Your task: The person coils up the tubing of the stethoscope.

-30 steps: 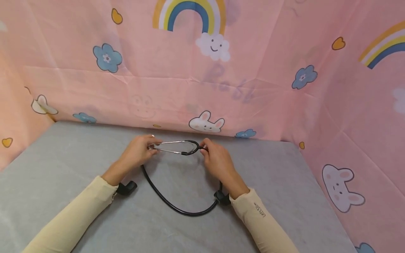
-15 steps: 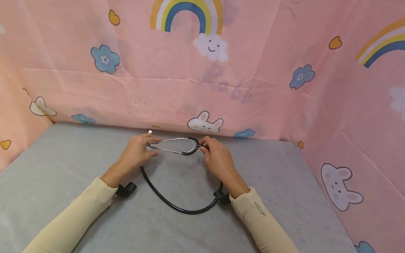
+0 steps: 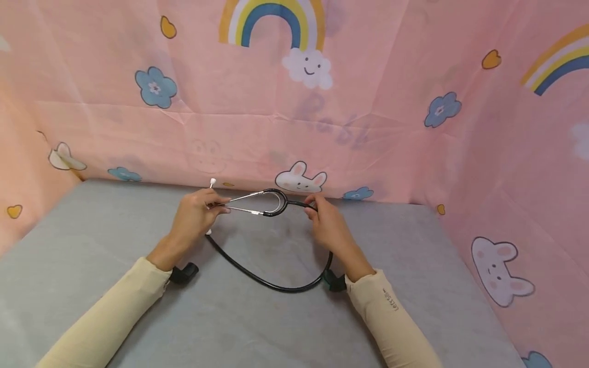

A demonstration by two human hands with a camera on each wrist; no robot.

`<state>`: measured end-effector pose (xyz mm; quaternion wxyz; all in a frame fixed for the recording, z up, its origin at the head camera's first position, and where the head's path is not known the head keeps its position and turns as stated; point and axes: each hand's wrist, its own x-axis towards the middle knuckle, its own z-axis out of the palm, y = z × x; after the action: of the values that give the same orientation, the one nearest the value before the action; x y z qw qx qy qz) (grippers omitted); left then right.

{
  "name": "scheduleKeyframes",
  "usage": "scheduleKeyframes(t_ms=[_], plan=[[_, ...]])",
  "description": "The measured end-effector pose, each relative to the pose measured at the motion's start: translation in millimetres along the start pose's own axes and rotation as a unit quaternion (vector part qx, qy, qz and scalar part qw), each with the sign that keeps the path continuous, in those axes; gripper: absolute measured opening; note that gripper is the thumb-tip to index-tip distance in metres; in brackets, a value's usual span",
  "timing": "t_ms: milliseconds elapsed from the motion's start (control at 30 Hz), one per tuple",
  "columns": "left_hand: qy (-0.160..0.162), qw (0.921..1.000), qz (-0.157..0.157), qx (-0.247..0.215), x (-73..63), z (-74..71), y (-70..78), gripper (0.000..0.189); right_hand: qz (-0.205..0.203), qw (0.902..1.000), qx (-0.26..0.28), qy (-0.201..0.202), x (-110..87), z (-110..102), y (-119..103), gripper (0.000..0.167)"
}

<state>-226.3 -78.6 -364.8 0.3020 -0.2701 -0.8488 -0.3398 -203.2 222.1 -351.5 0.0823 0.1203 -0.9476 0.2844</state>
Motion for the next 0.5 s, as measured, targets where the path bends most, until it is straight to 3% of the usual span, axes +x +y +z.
scheduleKeyframes(t_ms=[233, 367, 500], plan=[[0.004, 0.9964, 0.083, 0.017, 4.3, -7.1, -7.3, 0.022, -0.039, 0.9990, 0.008, 0.022, 5.9, -14, 3, 0.023], [-0.003, 0.9921, 0.124, 0.023, 6.0, -7.9, -7.9, 0.020, -0.084, 0.9952, 0.005, 0.051, 4.4, -18, -1, 0.019], [-0.026, 0.9823, 0.185, 0.018, 6.1, -8.5, -5.9, 0.017, -0.149, 0.9858, 0.006, 0.077, -0.1, -19, -7, 0.014]])
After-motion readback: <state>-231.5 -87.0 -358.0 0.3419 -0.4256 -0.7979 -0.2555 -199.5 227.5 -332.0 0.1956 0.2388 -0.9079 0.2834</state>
